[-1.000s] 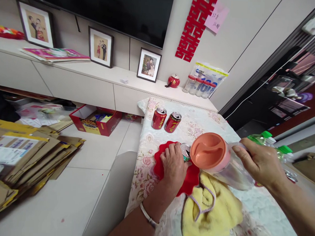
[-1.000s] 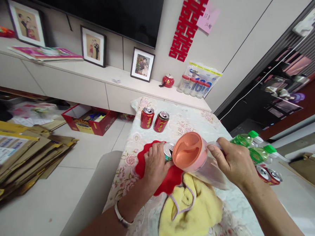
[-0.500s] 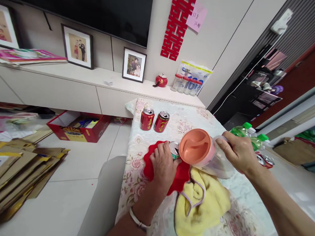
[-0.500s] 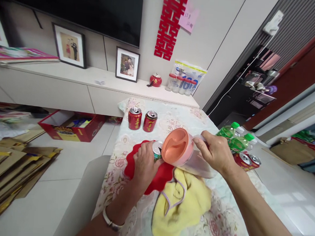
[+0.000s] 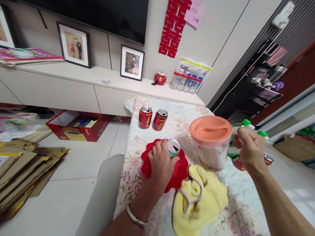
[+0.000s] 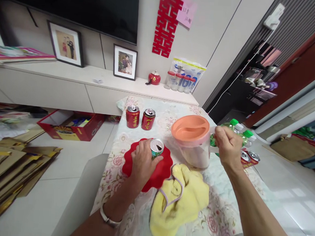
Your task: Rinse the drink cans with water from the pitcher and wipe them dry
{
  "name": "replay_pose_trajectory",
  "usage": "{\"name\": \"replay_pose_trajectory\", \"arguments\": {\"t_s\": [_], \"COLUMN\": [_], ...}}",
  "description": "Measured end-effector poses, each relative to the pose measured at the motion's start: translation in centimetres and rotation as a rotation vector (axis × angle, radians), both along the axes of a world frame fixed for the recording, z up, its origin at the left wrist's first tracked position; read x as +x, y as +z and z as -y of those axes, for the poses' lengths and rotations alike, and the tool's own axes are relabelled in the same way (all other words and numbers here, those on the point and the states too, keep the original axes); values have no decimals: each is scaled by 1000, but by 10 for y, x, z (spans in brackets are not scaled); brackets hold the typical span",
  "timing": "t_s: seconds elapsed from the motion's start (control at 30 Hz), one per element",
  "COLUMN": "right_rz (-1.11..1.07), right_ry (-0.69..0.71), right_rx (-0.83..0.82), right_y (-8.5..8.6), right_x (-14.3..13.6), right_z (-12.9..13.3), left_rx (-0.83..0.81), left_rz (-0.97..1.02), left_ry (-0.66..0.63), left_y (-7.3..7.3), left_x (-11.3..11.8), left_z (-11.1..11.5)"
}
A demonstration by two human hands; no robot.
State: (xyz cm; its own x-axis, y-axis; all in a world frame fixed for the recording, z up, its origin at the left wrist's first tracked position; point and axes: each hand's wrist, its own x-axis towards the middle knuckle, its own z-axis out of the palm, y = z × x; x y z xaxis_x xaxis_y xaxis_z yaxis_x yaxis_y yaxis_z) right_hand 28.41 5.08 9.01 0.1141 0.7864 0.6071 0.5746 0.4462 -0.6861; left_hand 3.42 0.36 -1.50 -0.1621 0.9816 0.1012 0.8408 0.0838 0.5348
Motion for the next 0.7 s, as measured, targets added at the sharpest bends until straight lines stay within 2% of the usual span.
{"name": "replay_pose_trajectory", "arguments": {"t_s": [0.23, 0.5, 0.7], "right_rz": [-531, -673, -774], "right_ry": [-90, -146, -167], "right_rx": [33, 113, 142], "right_y": [-19, -52, -65], "right_x": [16, 24, 29], "right_z": [-13, -15, -11], "left_rx": [-2, -12, 17], "left_rz": [-4, -13, -20], "left_ry": [12, 10, 28], "left_y": [1, -1, -2], "left_x": [0, 0, 1], "left_z": [0, -1, -2]}}
